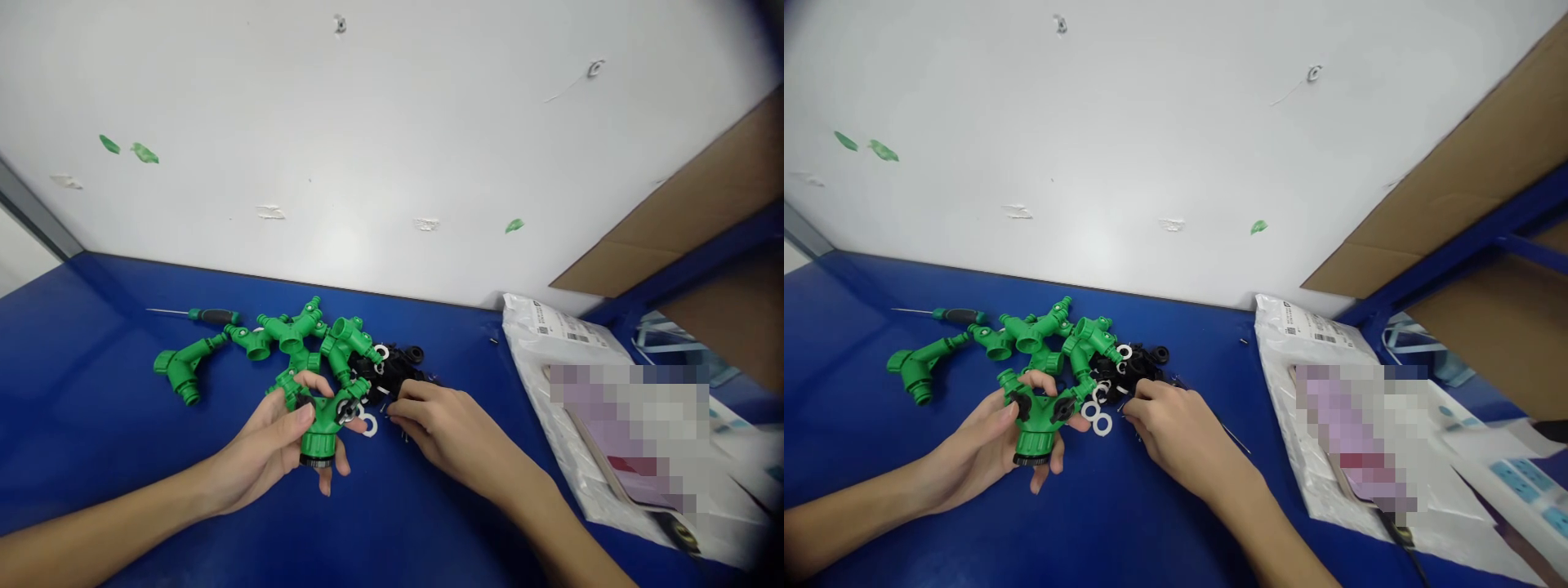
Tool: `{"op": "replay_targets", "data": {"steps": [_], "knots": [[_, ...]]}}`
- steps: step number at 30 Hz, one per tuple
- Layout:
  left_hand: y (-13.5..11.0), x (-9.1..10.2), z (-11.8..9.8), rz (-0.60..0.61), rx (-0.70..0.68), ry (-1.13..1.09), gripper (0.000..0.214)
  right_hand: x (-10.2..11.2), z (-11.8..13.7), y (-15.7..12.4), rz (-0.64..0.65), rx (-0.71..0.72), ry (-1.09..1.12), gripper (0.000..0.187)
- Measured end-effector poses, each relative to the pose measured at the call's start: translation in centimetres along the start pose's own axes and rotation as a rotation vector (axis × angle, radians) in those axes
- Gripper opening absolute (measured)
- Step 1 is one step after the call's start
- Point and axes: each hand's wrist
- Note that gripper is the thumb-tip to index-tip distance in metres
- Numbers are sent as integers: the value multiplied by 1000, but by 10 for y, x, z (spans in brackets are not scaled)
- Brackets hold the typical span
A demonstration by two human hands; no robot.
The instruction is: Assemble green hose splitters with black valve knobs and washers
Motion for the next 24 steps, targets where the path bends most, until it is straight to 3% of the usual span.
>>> {"op": "replay_targets", "data": {"steps": [9, 15, 24], "knots": [[1, -5, -5, -24, 28, 18, 30, -11, 11, 6, 9, -21, -255, 17], [1, -7, -6, -29, 36, 20, 29, -7, 11, 1, -7, -39, -146, 11], [1, -8, -6, -26, 46, 20, 29, -10, 15, 4, 58, -20, -226, 32]]}}
Point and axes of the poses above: each hand's wrist, its own y-axis towards the middle knuckle, its own x-axis out of the back of the hand, z = x × y, and after that the axes turned 8 degrees about x, right-handed
